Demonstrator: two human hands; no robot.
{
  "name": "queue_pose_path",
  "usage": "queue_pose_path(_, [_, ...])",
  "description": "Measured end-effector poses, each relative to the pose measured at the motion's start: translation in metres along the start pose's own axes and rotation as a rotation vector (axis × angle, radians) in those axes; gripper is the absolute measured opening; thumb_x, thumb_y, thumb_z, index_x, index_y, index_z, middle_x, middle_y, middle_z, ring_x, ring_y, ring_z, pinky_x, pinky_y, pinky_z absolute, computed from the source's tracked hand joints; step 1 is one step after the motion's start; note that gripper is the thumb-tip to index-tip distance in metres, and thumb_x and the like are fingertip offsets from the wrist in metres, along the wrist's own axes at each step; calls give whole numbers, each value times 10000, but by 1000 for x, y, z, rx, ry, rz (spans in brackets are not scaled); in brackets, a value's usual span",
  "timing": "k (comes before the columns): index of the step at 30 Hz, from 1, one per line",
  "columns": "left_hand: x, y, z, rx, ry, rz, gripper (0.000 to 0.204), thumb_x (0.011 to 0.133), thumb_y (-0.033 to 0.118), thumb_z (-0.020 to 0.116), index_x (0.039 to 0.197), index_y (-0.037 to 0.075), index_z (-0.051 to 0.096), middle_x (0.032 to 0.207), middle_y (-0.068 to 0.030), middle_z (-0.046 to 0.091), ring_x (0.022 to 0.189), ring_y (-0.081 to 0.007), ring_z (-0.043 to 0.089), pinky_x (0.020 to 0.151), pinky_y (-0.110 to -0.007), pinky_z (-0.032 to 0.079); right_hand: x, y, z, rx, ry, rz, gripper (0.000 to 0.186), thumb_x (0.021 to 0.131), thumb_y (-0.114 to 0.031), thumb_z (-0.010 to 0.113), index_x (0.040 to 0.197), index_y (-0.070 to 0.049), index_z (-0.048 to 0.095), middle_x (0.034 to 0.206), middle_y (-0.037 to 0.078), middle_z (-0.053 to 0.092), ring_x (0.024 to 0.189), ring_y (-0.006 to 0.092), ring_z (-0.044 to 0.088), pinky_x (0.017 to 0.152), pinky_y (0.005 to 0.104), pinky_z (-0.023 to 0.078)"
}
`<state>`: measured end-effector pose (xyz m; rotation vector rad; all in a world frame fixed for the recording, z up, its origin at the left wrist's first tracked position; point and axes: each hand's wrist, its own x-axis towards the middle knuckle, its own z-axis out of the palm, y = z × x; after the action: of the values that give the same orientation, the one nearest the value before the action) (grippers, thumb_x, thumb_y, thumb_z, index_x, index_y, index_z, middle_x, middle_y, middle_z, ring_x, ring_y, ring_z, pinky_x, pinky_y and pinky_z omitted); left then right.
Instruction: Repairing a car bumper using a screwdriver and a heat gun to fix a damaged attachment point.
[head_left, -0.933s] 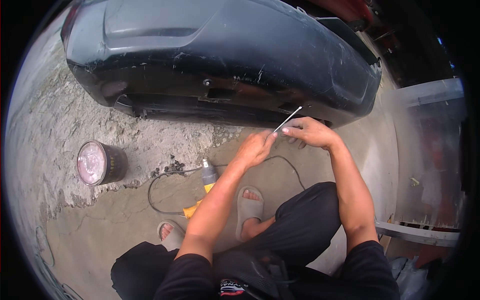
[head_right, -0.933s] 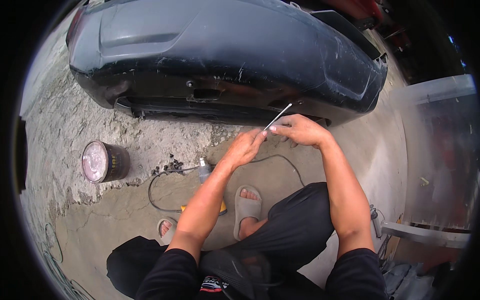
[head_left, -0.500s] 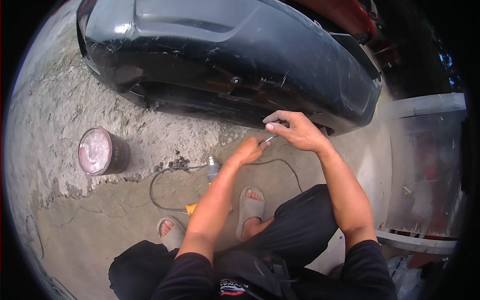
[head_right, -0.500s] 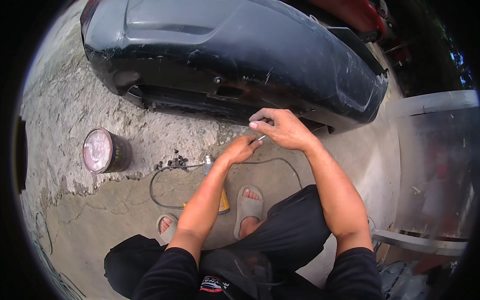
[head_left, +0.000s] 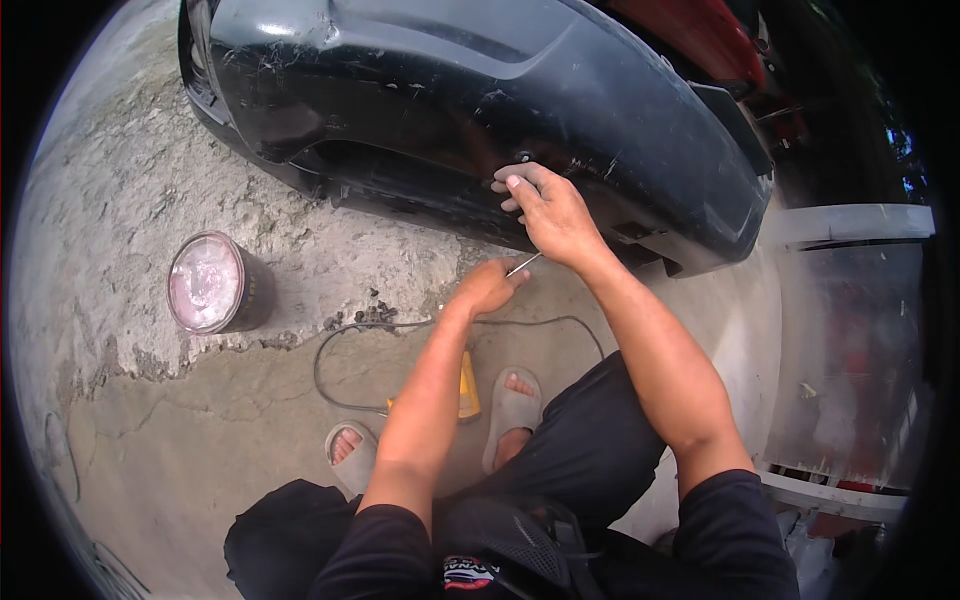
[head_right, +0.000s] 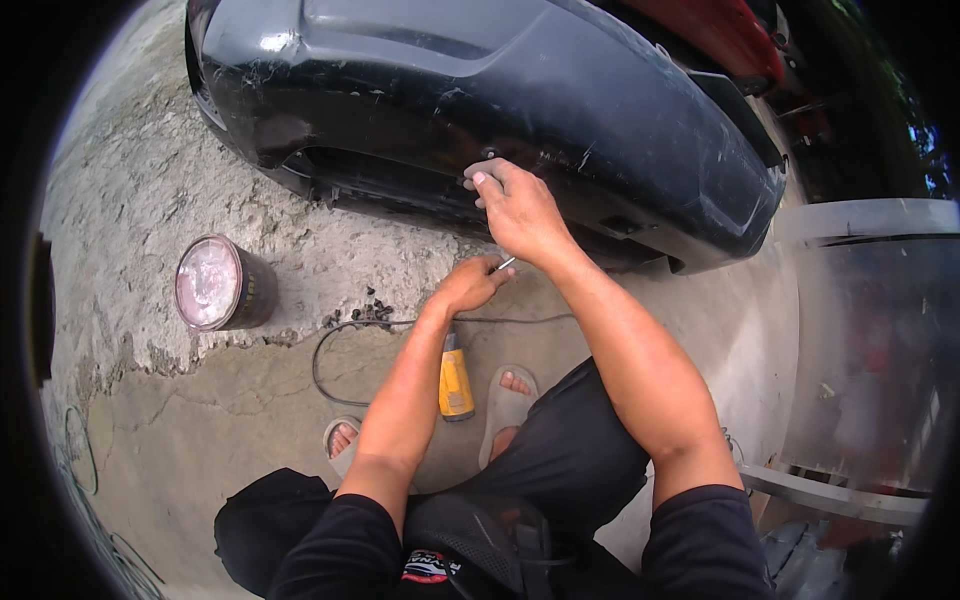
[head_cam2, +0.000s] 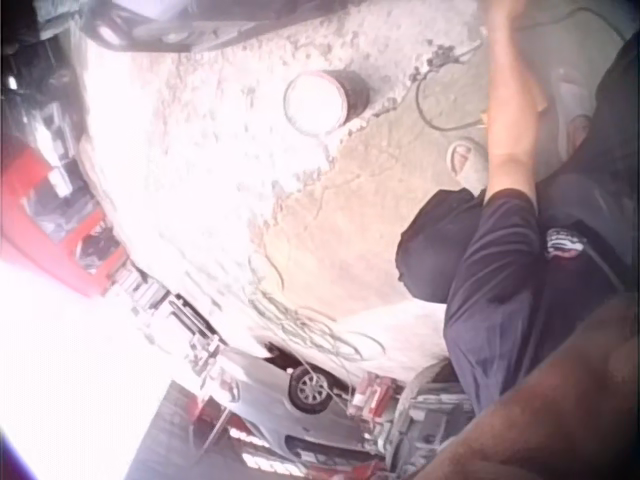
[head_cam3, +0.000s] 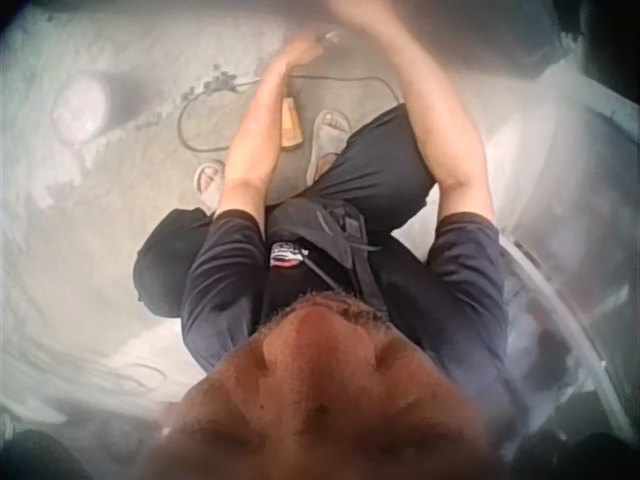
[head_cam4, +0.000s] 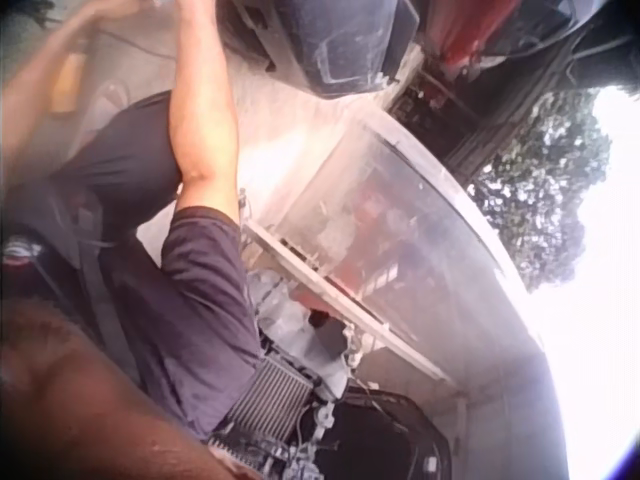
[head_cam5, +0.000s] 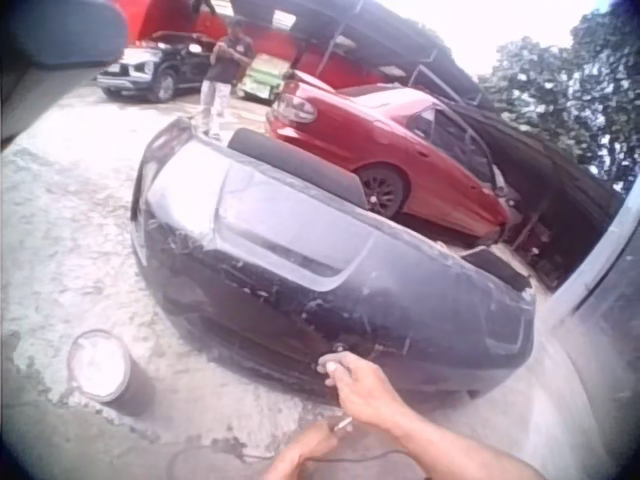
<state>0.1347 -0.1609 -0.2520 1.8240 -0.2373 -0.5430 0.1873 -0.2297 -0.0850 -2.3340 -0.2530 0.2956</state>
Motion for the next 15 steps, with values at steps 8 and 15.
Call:
queue_pose_path(8, [-1,-7,-12,-97,54,-16,414,940,367,628,1120,2,698,984,-250,701,975,-373,668,889,-443,477,7,12,15,240,-43,222,508,1067,-446,393,1080,17,603,901,135,698,736,184,679,682,321,543])
queue_pose_path(15, [1,-32,-20,-101,42,-88,398,945,380,604,1121,37,707,1106,-248,686,1085,-401,630,940,-455,473,3,35,22,414,42,142,611,1045,-553,370,1050,12,602,869,148,702,699,197,689,662,303,549])
